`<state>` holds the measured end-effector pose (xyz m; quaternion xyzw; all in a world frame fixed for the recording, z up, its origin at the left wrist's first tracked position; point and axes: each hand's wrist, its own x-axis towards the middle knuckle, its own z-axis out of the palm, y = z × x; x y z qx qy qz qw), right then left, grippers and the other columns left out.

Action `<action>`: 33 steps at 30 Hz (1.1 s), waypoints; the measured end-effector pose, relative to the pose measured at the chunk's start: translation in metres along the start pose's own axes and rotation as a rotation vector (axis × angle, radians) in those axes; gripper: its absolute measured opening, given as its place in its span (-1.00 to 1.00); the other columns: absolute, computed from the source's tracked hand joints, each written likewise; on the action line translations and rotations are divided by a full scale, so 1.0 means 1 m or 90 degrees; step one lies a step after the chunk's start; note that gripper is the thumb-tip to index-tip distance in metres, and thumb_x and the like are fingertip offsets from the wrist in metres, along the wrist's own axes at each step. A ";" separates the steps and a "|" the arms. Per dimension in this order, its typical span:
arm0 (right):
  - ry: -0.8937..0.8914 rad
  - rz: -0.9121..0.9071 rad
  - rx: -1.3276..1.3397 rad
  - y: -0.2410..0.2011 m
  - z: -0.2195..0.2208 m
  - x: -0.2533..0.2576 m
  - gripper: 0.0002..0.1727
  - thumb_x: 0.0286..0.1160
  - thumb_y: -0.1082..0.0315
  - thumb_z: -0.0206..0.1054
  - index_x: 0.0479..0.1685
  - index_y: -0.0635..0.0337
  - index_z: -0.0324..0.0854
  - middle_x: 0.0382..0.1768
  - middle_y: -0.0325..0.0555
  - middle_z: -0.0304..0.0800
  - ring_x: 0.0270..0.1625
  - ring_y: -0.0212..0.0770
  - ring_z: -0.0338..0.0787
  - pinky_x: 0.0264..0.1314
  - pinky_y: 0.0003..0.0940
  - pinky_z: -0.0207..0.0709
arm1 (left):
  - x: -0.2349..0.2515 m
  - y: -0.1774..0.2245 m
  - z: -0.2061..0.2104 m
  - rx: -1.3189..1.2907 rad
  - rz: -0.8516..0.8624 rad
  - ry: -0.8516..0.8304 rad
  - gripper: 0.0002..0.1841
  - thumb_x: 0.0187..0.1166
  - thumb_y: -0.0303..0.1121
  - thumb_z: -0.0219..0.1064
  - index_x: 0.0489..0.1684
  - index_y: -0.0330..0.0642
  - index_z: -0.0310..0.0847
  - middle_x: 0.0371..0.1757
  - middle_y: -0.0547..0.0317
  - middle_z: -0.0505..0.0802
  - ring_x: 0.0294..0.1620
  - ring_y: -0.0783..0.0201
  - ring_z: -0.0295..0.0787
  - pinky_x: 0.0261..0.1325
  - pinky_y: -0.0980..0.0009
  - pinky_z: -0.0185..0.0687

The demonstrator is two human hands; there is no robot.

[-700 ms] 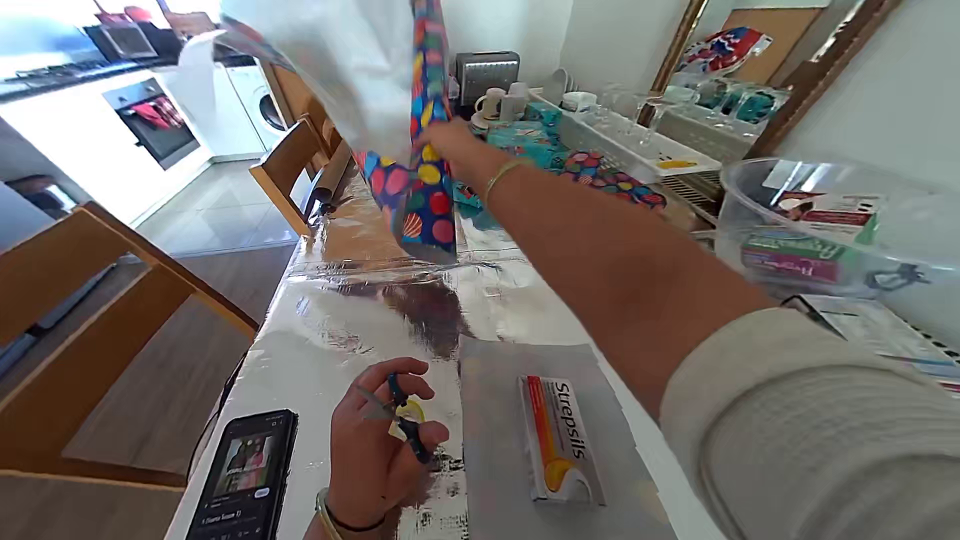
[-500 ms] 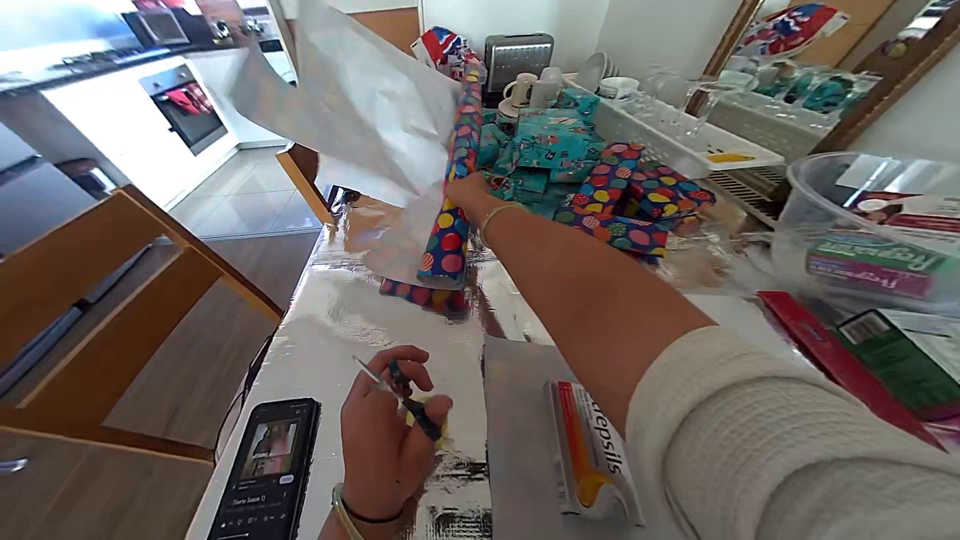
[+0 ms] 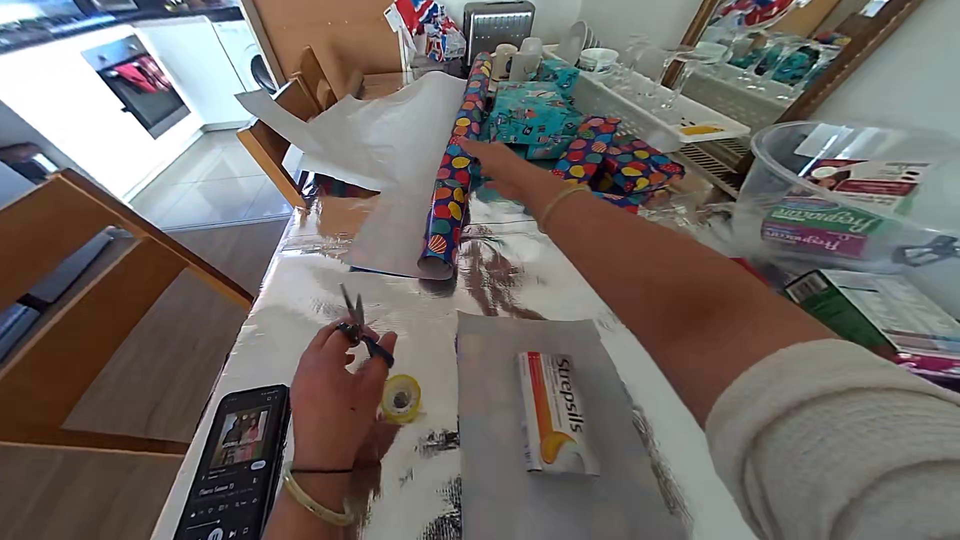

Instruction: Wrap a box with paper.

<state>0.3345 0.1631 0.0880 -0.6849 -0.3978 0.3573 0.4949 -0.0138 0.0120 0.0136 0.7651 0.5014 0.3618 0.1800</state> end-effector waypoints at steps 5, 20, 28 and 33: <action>-0.146 -0.173 -0.220 -0.013 -0.072 -0.119 -0.39 0.76 0.12 0.21 0.68 0.24 0.29 0.51 0.16 0.55 0.48 -0.03 0.62 0.48 -0.02 0.52 | 0.015 0.010 -0.018 0.105 -0.111 -0.092 -0.67 0.35 -0.25 0.68 -0.03 -0.22 0.84 -0.23 -0.12 0.91 -0.22 -0.11 0.89 -0.05 -0.28 0.70; 0.055 -0.306 -0.518 0.149 -0.069 -0.375 -0.02 0.21 -0.51 0.34 0.50 0.08 0.60 0.26 -0.04 0.76 0.16 -0.04 0.78 0.06 -0.08 0.73 | 0.069 0.028 0.009 0.380 -0.044 -0.229 -0.89 0.32 -0.51 0.62 -0.27 -0.26 0.89 0.17 -0.33 0.80 0.35 -0.44 0.60 0.26 -0.43 0.51; -0.021 -0.430 -0.533 0.181 -0.076 -0.395 -0.13 0.40 -0.56 0.11 0.42 -0.08 0.65 0.39 -0.24 0.77 0.57 -0.11 0.63 0.59 0.14 0.46 | 0.069 0.036 0.015 0.407 -0.071 -0.238 -0.82 0.40 -0.55 0.53 -0.14 -0.41 0.69 -0.13 -0.44 0.82 0.03 -0.48 0.77 0.05 -0.44 0.58; -0.032 -0.414 -0.563 0.184 -0.085 -0.399 -0.20 0.67 -0.46 -0.23 0.38 -0.16 0.71 0.52 -0.38 0.68 0.70 -0.13 0.50 0.72 0.39 0.12 | 0.072 0.037 0.024 0.482 -0.038 -0.332 -0.86 0.62 -0.49 0.34 -0.06 -0.30 0.82 0.03 -0.30 0.86 0.18 -0.35 0.77 0.21 -0.33 0.58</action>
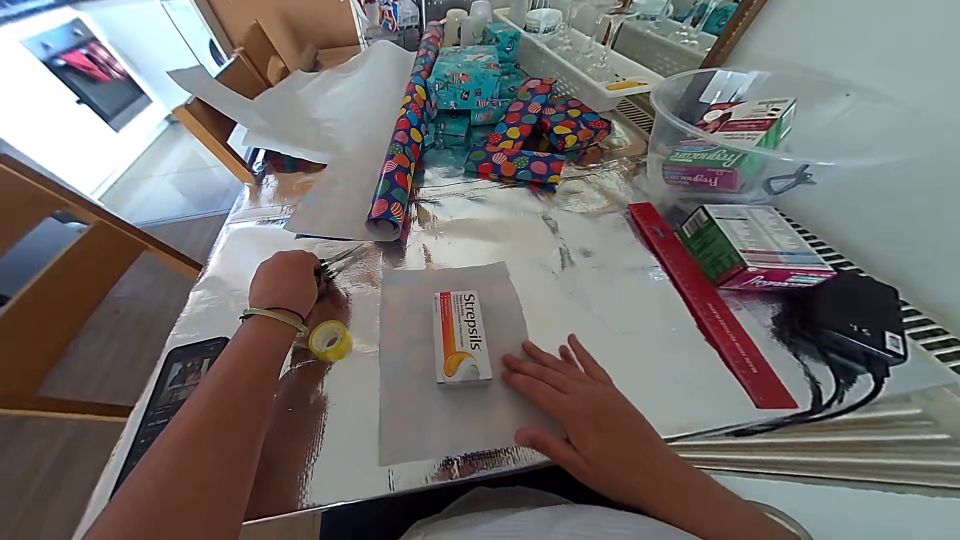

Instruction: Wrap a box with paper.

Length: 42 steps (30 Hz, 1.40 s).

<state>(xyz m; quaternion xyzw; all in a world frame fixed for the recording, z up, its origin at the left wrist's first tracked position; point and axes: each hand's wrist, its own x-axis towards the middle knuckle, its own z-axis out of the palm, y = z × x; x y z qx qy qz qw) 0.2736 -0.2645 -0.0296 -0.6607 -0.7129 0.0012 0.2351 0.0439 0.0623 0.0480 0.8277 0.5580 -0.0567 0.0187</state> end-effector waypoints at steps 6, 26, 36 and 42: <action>-0.030 -0.008 -0.028 0.045 -0.020 0.013 -0.44 0.59 -0.26 0.16 0.20 -0.09 0.80 0.46 -0.36 0.73 0.71 -0.09 0.47 0.72 0.55 -0.04 | 0.007 -0.001 0.007 0.046 0.039 -0.085 -0.82 0.52 -0.54 0.40 -0.03 -0.41 0.81 0.34 -0.38 0.70 0.45 -0.39 0.56 0.40 -0.30 0.51; -0.055 -0.032 0.160 0.144 -0.084 0.106 -0.71 0.64 0.43 0.25 0.19 0.16 0.81 0.41 0.01 0.76 0.60 0.08 0.59 0.69 0.14 0.37 | -0.144 0.060 0.044 -0.322 0.526 0.271 -0.60 0.58 0.12 0.29 -0.13 0.05 0.91 0.10 0.24 0.91 0.19 0.22 0.84 0.20 0.14 0.78; -0.005 -0.113 0.095 0.066 -0.065 0.029 -0.06 0.24 -0.52 0.30 0.58 -0.10 0.56 0.66 -0.17 0.49 0.70 -0.18 0.46 0.71 0.06 0.36 | -0.155 0.121 0.056 -0.322 0.536 0.275 -0.11 0.35 0.59 0.12 0.43 0.08 0.66 0.60 0.19 0.66 0.69 0.08 0.46 0.61 -0.05 0.48; -0.086 -0.092 0.112 0.084 -0.049 0.053 -0.31 0.44 -0.34 0.29 0.51 -0.24 0.67 0.76 -0.08 0.35 0.77 0.03 0.35 0.67 0.09 0.39 | -0.133 0.124 0.046 -0.391 0.391 0.161 0.07 0.52 0.55 -0.12 0.87 -0.14 0.09 0.79 -0.04 0.39 0.76 -0.03 0.33 0.65 -0.15 0.34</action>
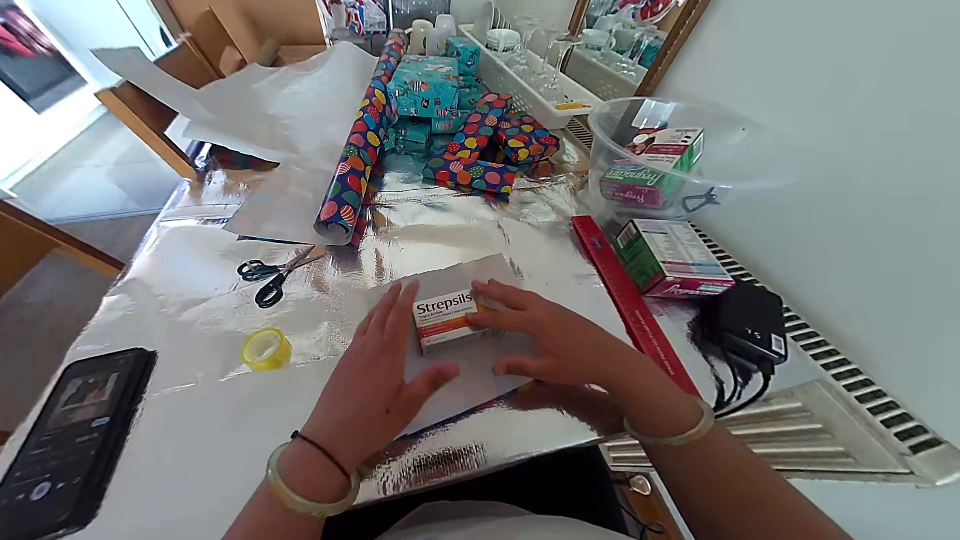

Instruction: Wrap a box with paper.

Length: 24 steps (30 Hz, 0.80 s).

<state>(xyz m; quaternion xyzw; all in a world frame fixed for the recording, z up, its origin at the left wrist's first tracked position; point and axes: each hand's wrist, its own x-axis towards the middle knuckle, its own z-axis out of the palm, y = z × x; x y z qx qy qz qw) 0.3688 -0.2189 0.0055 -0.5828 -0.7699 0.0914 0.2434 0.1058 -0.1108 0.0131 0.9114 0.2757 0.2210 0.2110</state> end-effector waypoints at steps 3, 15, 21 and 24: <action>0.007 -0.016 0.004 0.007 0.007 -0.003 -0.41 0.61 -0.27 0.16 0.52 -0.30 0.67 0.74 -0.23 0.40 0.83 -0.03 0.24 0.75 0.04 0.30 | -0.013 -0.015 0.003 -0.063 -0.092 -0.034 0.10 0.50 0.60 -0.24 0.92 -0.06 -0.03 0.70 0.02 0.53 0.61 0.08 0.55 0.53 -0.09 0.52; 0.013 -0.060 -0.003 0.000 0.005 -0.011 -0.22 0.37 -0.48 0.23 0.53 -0.27 0.65 0.74 -0.25 0.40 0.86 -0.04 0.17 0.79 0.35 0.09 | -0.024 -0.015 0.014 0.054 0.007 -0.066 0.08 0.19 0.77 -0.10 0.73 0.35 0.43 0.84 0.06 0.31 0.65 -0.04 0.49 0.39 -0.05 0.63; 0.054 -0.194 -0.185 -0.026 0.014 -0.009 -0.71 0.55 -0.04 0.35 -0.11 -0.08 0.81 0.41 -0.22 0.75 0.68 -0.09 0.50 0.78 0.32 0.14 | -0.016 -0.010 0.013 0.082 0.062 -0.049 0.06 0.34 0.70 -0.17 0.60 0.09 0.58 0.82 0.09 0.37 0.79 0.03 0.30 0.64 -0.10 0.38; 0.026 -0.195 -0.165 -0.023 0.005 0.001 -0.72 0.58 0.01 0.32 -0.30 -0.04 0.81 0.27 -0.24 0.83 0.56 -0.16 0.64 0.74 0.14 0.32 | -0.009 -0.011 0.009 0.109 0.109 -0.044 0.04 0.38 0.68 -0.21 0.46 0.00 0.69 0.65 0.18 0.61 0.76 0.07 0.37 0.67 -0.22 0.32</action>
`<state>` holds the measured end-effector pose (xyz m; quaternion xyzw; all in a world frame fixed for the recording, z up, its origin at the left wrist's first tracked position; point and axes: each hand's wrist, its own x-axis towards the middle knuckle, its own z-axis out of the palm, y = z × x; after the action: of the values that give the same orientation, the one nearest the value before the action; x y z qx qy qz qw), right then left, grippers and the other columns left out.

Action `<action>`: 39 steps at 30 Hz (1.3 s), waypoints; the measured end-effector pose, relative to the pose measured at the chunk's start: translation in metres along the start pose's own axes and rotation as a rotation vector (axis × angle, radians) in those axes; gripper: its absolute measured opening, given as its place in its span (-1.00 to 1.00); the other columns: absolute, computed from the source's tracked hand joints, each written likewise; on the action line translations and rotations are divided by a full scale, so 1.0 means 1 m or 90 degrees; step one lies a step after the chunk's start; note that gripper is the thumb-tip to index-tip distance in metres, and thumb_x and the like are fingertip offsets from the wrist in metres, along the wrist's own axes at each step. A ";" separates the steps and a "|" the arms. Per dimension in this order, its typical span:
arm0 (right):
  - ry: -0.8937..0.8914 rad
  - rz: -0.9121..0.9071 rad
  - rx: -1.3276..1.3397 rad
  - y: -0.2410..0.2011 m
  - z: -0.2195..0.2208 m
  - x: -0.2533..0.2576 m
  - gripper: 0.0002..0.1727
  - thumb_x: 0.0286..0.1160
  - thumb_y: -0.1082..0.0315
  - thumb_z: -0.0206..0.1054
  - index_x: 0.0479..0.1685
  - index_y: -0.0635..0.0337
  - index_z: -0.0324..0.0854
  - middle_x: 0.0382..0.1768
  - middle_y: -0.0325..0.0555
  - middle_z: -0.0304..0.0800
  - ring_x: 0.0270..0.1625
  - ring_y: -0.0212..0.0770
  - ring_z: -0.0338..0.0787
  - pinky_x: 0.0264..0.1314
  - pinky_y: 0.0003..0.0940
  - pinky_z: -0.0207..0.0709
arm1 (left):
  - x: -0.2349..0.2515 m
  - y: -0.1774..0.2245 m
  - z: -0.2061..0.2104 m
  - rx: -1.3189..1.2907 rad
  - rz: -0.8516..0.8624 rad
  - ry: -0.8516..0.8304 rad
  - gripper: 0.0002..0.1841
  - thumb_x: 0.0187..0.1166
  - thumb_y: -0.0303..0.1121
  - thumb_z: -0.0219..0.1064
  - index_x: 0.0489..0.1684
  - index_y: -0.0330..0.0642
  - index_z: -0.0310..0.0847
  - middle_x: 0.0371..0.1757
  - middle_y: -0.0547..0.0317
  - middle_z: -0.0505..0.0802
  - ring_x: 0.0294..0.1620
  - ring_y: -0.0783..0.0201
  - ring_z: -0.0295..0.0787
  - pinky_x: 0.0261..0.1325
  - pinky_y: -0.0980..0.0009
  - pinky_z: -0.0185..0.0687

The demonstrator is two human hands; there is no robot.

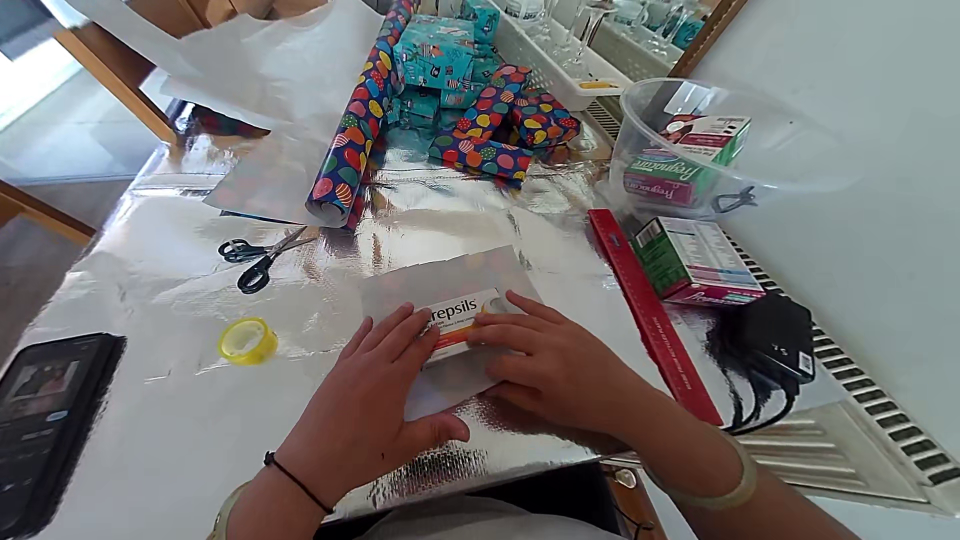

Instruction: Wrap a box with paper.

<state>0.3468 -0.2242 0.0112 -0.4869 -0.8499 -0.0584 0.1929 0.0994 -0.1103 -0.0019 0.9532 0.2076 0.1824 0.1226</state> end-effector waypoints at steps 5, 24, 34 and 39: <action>0.033 0.085 0.158 0.035 -0.017 0.044 -0.68 0.59 0.16 0.34 0.12 0.11 0.83 0.18 -0.12 0.88 0.29 -0.17 0.83 0.37 -0.12 0.67 | 0.009 -0.005 -0.014 0.007 0.014 -0.050 0.02 0.44 0.65 -0.31 0.41 0.05 0.72 0.58 0.25 0.68 0.73 0.09 0.42 0.67 -0.24 0.30; 0.081 0.108 -0.074 0.006 0.013 0.034 -0.69 0.32 0.57 0.36 -0.06 0.07 0.91 -0.21 -0.15 0.88 -0.14 -0.10 0.86 -0.16 -0.19 0.74 | -0.005 0.013 0.003 0.148 0.027 0.028 -0.04 0.20 0.70 -0.06 0.42 0.28 0.71 0.52 0.05 0.71 0.51 -0.09 0.63 0.30 -0.29 0.49; 0.104 0.148 -0.135 -0.015 0.031 0.014 -0.56 0.67 0.06 0.13 0.18 0.07 0.83 0.17 -0.12 0.86 0.31 -0.11 0.79 0.39 -0.21 0.62 | 0.016 0.036 -0.005 0.157 0.028 0.186 -0.28 0.62 0.32 0.06 0.43 -0.06 0.69 0.45 0.05 0.75 0.54 0.02 0.61 0.53 -0.10 0.42; 0.045 0.120 -0.057 0.003 0.006 0.016 -0.61 0.41 0.34 0.19 0.14 0.10 0.83 0.14 -0.12 0.87 0.30 -0.09 0.80 0.47 -0.02 0.58 | 0.036 0.035 0.014 0.170 0.003 0.064 -0.54 0.34 -0.07 0.60 0.10 -0.18 0.87 0.10 0.05 0.91 0.21 0.04 0.85 0.52 -0.20 0.48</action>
<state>0.3402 -0.2078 0.0112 -0.5704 -0.7895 -0.0949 0.2056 0.1480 -0.1279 0.0073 0.9512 0.2336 0.2012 -0.0168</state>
